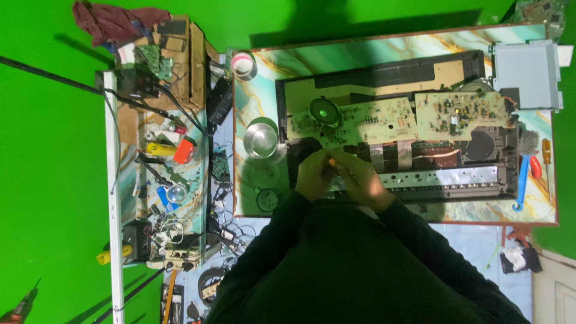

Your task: The person disassembles the internal components of an electronic musical keyboard, using a screwdriver to remove screws from circuit boards and internal frames.

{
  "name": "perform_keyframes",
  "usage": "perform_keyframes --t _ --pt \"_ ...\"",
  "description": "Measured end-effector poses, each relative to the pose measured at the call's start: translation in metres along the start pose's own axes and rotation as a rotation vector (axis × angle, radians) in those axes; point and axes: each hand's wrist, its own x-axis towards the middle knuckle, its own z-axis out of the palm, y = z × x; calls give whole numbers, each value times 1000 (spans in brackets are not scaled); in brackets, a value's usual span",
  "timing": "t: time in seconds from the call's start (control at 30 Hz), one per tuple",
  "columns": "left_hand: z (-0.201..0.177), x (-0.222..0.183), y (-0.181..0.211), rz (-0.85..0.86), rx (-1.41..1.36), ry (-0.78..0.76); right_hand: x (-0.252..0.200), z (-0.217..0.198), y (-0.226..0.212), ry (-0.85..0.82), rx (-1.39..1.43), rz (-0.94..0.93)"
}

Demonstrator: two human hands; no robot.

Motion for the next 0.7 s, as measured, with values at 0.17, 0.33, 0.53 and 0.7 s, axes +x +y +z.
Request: perform_keyframes --t 0.17,0.33,0.53,0.7 --pt "5 0 11 205 69 175 -1 10 -4 68 -95 92" --pt "3 0 -1 -1 -15 -100 -6 10 8 -8 162 82" --pt "-4 2 8 268 78 150 -7 14 5 179 -192 -21" --pt "-8 2 11 44 36 7 -5 11 1 172 -209 40"
